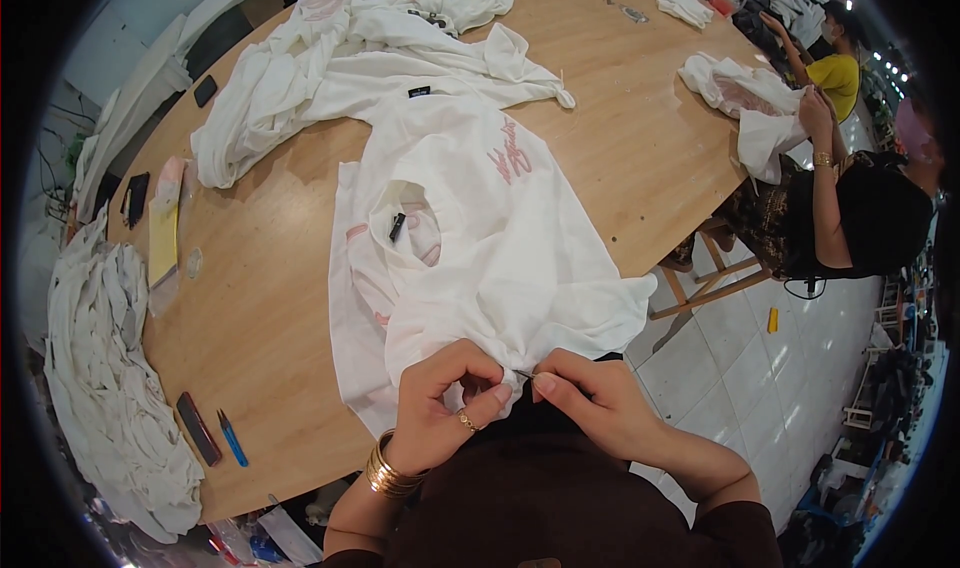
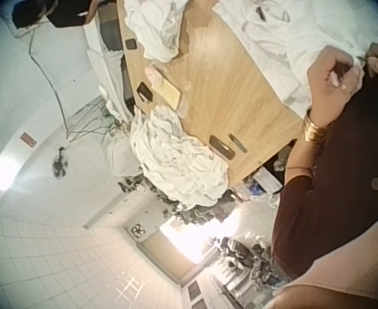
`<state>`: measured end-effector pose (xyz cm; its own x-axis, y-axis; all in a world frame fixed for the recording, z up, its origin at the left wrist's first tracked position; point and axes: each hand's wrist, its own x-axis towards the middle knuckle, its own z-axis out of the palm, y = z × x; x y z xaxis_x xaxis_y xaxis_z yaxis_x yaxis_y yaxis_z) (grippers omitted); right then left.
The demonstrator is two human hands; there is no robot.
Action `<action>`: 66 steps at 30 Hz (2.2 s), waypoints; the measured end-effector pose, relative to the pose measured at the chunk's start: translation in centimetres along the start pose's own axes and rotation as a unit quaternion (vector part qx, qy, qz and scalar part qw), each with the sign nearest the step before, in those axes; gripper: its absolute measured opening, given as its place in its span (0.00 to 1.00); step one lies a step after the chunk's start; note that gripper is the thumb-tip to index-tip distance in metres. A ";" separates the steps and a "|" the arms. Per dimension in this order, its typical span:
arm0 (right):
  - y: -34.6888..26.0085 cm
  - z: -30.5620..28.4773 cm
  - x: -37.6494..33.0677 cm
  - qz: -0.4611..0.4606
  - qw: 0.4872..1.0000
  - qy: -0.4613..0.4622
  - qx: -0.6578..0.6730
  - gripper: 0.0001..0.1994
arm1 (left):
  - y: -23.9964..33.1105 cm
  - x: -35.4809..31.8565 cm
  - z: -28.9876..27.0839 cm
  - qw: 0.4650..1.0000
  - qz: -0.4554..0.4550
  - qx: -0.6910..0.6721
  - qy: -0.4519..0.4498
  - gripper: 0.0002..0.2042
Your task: Trimming excess threads from white t-shirts using thread nippers.
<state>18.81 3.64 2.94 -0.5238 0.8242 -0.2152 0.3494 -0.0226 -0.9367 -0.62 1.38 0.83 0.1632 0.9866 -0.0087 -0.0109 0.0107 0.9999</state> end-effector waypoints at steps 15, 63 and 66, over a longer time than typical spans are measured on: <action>-0.7 -0.1 -0.2 0.012 0.999 -0.011 -0.031 0.12 | 0.0 -0.1 0.1 0.999 0.025 0.048 0.006 0.03; 1.1 1.2 1.4 -0.044 0.993 0.108 -0.020 0.08 | -3.1 -2.0 -2.1 0.987 -0.153 0.047 0.030 0.08; 1.2 1.3 1.3 -0.066 0.990 0.123 -0.025 0.07 | -3.9 -2.5 -1.5 0.964 -0.169 -0.102 0.178 0.09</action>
<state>17.55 3.90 1.19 -0.3635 0.9315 -0.0130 0.3316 0.1163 -0.9362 -2.43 -0.90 -3.07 -0.1574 0.9141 -0.3737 -0.2169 0.3372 0.9161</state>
